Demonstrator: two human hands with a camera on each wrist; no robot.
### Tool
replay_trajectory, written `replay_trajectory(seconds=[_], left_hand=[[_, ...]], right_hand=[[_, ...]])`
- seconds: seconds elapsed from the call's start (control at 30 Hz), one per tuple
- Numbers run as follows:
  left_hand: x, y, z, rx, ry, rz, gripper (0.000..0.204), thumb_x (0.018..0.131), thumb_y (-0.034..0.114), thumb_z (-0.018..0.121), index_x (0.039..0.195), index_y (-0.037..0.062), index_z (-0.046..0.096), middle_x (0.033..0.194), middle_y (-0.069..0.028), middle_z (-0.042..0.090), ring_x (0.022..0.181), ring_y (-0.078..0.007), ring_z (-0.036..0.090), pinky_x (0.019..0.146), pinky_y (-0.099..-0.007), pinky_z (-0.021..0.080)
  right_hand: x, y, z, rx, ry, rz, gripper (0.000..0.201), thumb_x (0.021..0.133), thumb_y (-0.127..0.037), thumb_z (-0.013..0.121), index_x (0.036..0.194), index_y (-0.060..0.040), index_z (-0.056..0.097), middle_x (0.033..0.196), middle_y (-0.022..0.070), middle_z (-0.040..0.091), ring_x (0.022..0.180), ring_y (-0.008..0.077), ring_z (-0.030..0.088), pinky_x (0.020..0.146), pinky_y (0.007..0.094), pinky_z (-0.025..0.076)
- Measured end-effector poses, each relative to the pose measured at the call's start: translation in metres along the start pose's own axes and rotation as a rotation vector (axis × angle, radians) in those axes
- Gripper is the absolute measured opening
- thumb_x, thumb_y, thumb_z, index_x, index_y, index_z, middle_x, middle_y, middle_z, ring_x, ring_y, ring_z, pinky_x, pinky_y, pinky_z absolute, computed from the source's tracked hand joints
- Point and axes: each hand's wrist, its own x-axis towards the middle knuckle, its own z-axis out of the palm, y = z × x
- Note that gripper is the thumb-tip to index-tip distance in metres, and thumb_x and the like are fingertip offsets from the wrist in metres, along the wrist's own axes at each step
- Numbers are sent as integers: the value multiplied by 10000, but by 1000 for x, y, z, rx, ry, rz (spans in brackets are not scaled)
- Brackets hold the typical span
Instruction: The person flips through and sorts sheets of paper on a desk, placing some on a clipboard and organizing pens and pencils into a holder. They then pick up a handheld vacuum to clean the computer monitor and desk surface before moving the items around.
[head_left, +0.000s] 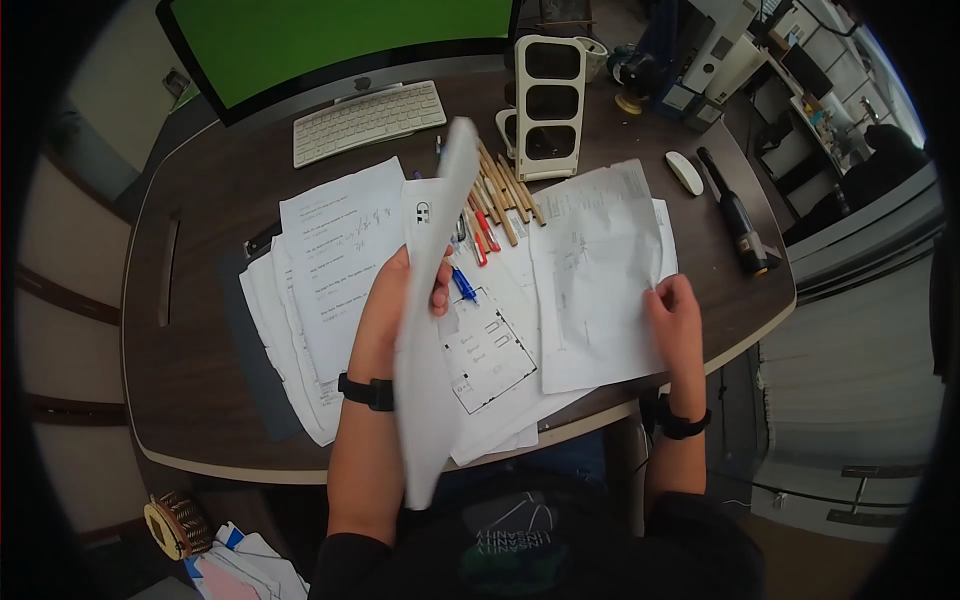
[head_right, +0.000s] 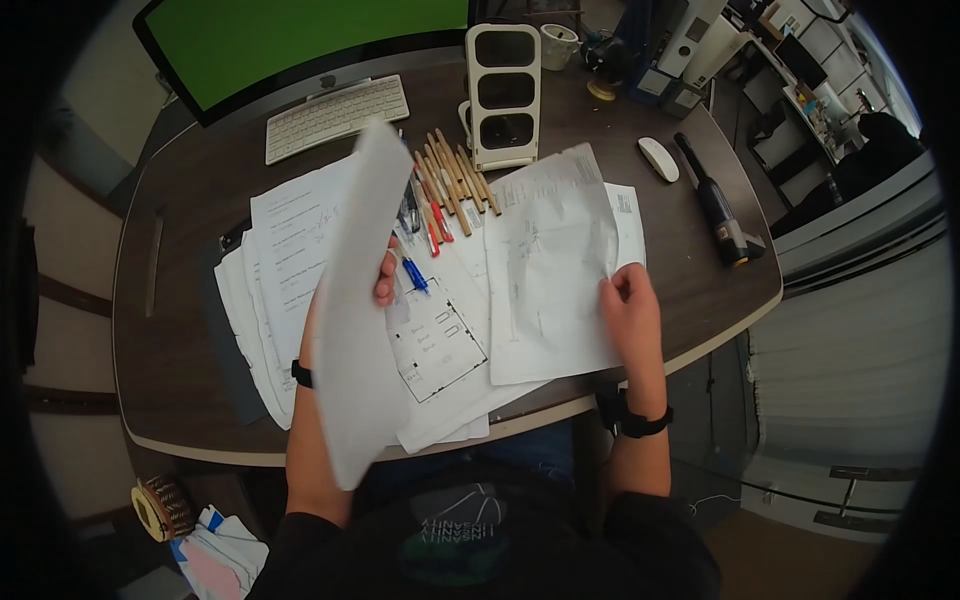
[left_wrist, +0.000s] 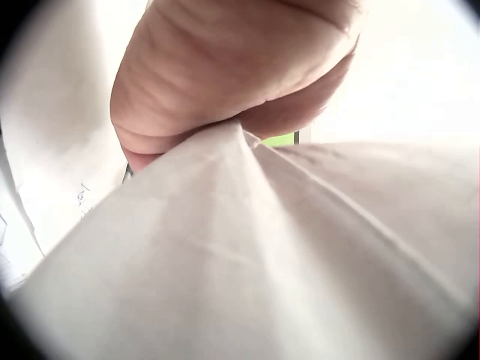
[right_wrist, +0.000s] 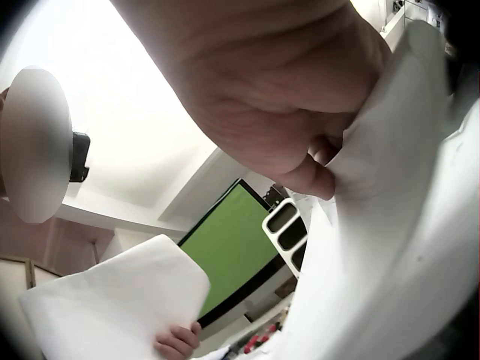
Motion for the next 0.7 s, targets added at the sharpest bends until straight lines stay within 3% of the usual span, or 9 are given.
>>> replay_trajectory(seconds=[0.07, 0.13, 0.37, 0.47, 0.7], left_hand=[[18, -15, -4, -70, 119, -125, 348, 1040, 82, 455, 1338, -97, 478, 1244, -203, 620, 1039, -243, 660, 873, -348, 563], [23, -22, -10, -174, 80, -128, 389, 1038, 69, 463, 1383, -109, 446, 1327, -232, 589, 1134, -284, 646, 956, -387, 551], [23, -23, -13, -177, 66, -161, 406, 1041, 77, 472, 1407, -93, 431, 1343, -234, 575, 1159, -311, 639, 976, -411, 551], [23, -23, -10, -158, 64, -178, 403, 1043, 80, 469, 1405, -93, 435, 1341, -236, 577, 1163, -315, 640, 976, -414, 553], [20, -21, -8, -254, 14, -179, 379, 1049, 83, 456, 1389, -85, 457, 1337, -220, 587, 1155, -305, 645, 977, -395, 550]], right_hand=[[-4, -19, -13, 125, 60, -31, 117, 905, -33, 649, 935, -29, 535, 830, 9, 523, 769, 89, 519, 684, 252, 433], [-5, -38, -23, 254, 120, -113, 108, 925, -6, 626, 971, -39, 534, 880, -23, 513, 797, 45, 501, 693, 217, 420], [6, -49, -62, 549, 485, -156, 257, 956, -21, 632, 1194, 27, 550, 1007, 44, 628, 906, 93, 588, 839, 227, 472], [11, -31, -78, 705, 437, -108, 264, 968, -33, 611, 1207, 38, 523, 1056, 82, 653, 937, 115, 612, 876, 249, 484], [2, -32, -59, 885, 54, 77, 235, 961, -22, 579, 1182, 29, 516, 1064, 87, 660, 931, 127, 633, 865, 282, 526]])
